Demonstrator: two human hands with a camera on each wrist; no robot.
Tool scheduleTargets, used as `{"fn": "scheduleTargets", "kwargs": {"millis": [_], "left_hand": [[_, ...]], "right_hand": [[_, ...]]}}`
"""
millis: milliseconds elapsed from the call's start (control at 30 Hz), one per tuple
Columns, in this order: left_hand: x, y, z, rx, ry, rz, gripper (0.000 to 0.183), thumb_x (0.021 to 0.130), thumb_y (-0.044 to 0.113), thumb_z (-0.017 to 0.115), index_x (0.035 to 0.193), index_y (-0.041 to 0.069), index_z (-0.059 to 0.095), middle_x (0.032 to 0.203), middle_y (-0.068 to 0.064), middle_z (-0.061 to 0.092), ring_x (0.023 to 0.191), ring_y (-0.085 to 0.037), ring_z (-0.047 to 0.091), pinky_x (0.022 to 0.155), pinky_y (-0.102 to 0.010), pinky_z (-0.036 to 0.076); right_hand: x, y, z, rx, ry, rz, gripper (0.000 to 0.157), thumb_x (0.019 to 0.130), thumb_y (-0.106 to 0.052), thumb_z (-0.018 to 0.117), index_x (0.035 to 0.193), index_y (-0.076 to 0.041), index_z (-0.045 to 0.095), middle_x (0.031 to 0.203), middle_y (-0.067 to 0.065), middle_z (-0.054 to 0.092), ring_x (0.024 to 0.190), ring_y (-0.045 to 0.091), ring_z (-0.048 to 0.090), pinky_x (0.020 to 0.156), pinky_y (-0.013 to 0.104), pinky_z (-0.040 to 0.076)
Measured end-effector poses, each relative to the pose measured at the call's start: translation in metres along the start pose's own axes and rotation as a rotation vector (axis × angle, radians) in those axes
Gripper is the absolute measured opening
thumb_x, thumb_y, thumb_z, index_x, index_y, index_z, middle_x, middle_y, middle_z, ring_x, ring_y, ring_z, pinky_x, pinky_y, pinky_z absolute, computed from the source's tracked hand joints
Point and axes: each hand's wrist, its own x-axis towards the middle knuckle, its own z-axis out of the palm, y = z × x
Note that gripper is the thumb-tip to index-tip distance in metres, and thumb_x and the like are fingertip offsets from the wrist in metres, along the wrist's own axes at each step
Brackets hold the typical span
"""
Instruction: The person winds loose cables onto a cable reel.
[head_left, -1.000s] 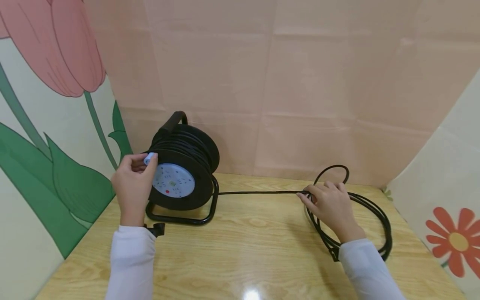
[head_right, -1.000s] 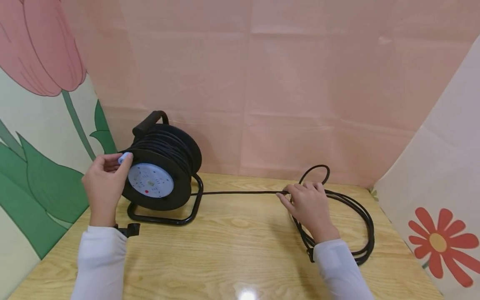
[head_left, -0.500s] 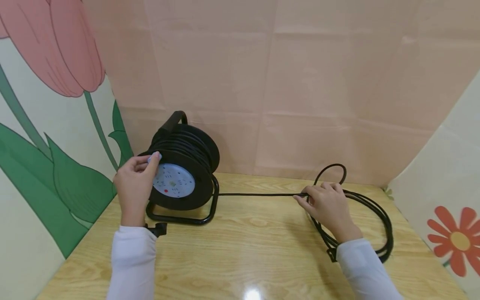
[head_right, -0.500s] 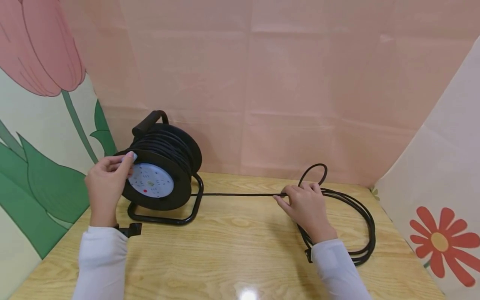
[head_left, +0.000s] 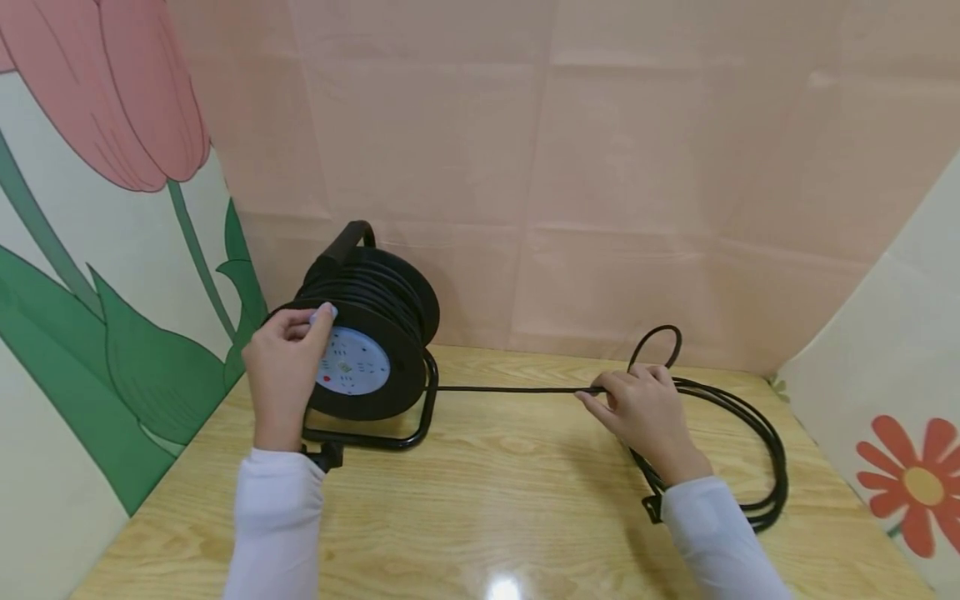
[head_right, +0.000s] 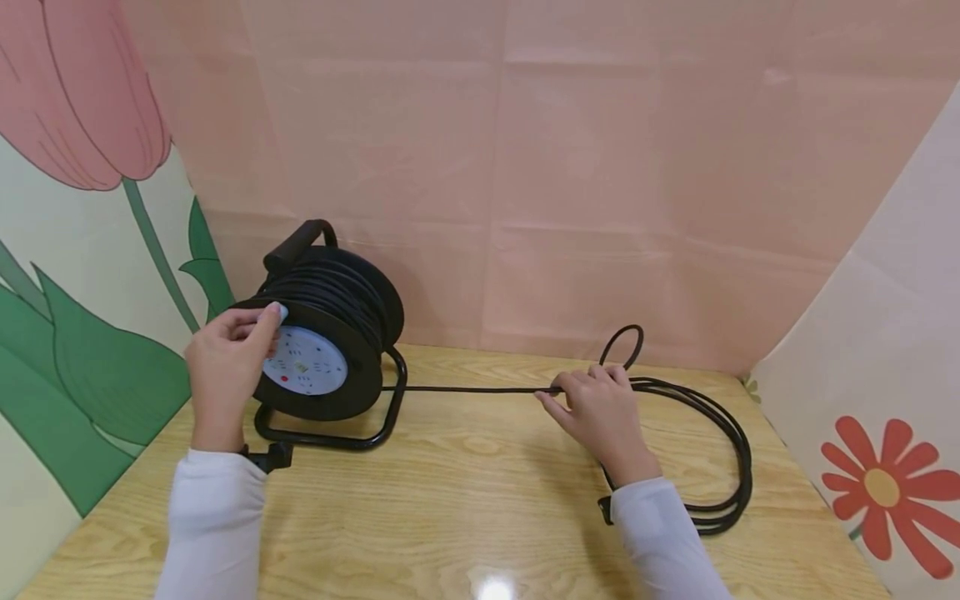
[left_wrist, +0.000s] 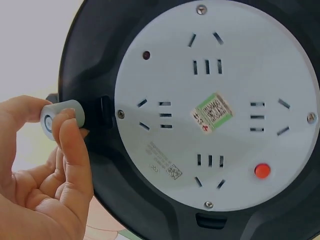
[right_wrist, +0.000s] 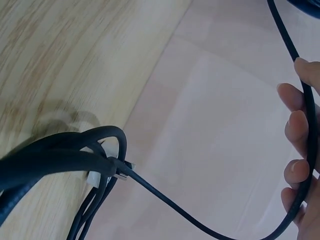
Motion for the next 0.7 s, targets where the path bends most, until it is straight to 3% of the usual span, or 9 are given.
{"fn": "scheduleTargets", "kwargs": {"millis": [233, 467, 700], "left_hand": [[-0.0019, 0.0024, 0.0019, -0.002, -0.049, 0.020, 0.046, 0.092, 0.052, 0.066, 0.101, 0.007, 0.075, 0.084, -0.007, 0.072, 0.059, -0.017, 0.061, 0.048, -0.023, 0.047], [-0.0022, 0.0057, 0.0028, 0.013, -0.107, 0.001, 0.043, 0.097, 0.049, 0.059, 0.104, 0.009, 0.076, 0.084, -0.005, 0.074, 0.067, -0.016, 0.066, 0.053, -0.026, 0.048], [0.0016, 0.0093, -0.0008, 0.039, -0.160, -0.037, 0.054, 0.096, 0.058, 0.055, 0.098, 0.008, 0.075, 0.083, -0.006, 0.074, 0.072, -0.017, 0.068, 0.054, -0.030, 0.046]], "right_hand": [[0.0013, -0.0052, -0.0006, 0.003, -0.026, 0.006, 0.024, 0.082, -0.041, 0.078, 0.080, -0.018, 0.072, 0.057, -0.016, 0.042, 0.059, 0.014, 0.038, 0.076, 0.047, 0.039], [-0.0005, -0.0052, 0.0016, -0.022, -0.046, -0.004, 0.033, 0.088, -0.050, 0.071, 0.080, -0.018, 0.071, 0.057, -0.015, 0.044, 0.058, 0.014, 0.040, 0.076, 0.047, 0.040], [-0.0023, -0.0052, 0.0029, -0.028, -0.037, -0.029, 0.032, 0.087, -0.048, 0.072, 0.081, -0.017, 0.071, 0.057, -0.013, 0.048, 0.058, 0.015, 0.041, 0.073, 0.046, 0.039]]}}
